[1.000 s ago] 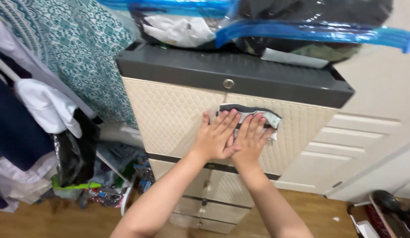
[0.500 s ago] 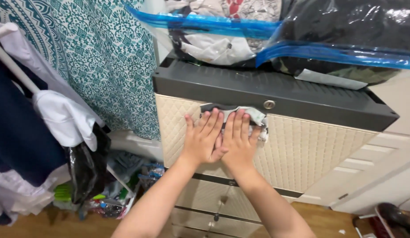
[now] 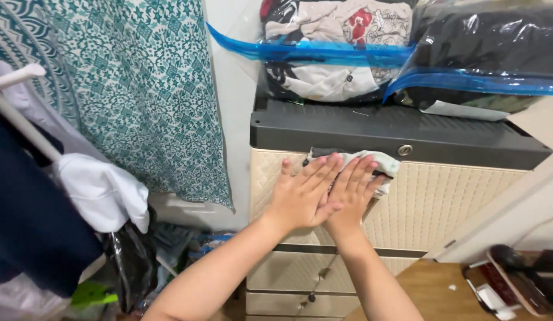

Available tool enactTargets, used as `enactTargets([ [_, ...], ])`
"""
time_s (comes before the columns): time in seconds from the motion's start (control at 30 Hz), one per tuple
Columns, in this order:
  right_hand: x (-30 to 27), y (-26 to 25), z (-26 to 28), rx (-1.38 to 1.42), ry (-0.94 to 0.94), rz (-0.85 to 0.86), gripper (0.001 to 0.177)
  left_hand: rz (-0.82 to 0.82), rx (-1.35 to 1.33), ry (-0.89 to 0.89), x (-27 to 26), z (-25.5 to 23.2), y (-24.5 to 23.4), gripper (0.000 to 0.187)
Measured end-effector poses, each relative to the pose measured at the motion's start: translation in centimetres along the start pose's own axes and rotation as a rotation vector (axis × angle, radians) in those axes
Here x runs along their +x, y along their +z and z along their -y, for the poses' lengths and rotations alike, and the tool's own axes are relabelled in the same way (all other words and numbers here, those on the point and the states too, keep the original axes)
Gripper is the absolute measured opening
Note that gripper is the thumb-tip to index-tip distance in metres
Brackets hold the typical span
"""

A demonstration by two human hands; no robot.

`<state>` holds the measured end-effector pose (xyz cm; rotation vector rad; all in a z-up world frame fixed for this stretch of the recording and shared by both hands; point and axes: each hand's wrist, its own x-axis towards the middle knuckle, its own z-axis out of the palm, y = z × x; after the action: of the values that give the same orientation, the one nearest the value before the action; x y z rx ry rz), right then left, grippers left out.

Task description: The person wipes the exterior of a plastic storage cabinet with a cloth, then moves to a bedside table to pick up and place down several small bottles and containers. They open a drawer, place items inside, and close it.

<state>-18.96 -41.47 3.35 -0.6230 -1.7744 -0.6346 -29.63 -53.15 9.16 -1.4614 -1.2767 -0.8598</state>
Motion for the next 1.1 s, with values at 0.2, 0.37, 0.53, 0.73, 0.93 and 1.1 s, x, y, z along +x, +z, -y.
enactTargets([
  [0.2, 1.2, 0.4, 1.6, 0.036, -0.04, -0.024, 0.077, -0.033, 0.018, 0.008, -0.5, 2.1, -1.1, 0.078],
  [0.37, 5.0, 0.1, 3.7, 0.025, -0.072, -0.041, 0.075, -0.056, 0.012, -0.007, 1.5, 4.8, -3.1, 0.079],
  [0.53, 9.4, -2.1, 6.8, -0.002, -0.043, -0.092, 0.07, -0.088, -0.033, 0.008, 3.7, 6.8, -5.0, 0.077],
  [0.73, 15.0, -5.4, 8.4, 0.043, -0.047, -0.075, 0.057, -0.107, -0.169, -0.041, 6.9, 7.9, -6.7, 0.08],
  [0.93, 16.0, -5.9, 7.5, 0.062, -0.108, -0.063, 0.042, -0.19, -0.304, -0.087, 7.2, 8.4, -5.7, 0.079],
  [1.1, 16.4, -6.5, 6.4, 0.107, -0.159, -0.001, 0.04, -0.247, -0.32, -0.11, 8.2, 7.4, -6.4, 0.087],
])
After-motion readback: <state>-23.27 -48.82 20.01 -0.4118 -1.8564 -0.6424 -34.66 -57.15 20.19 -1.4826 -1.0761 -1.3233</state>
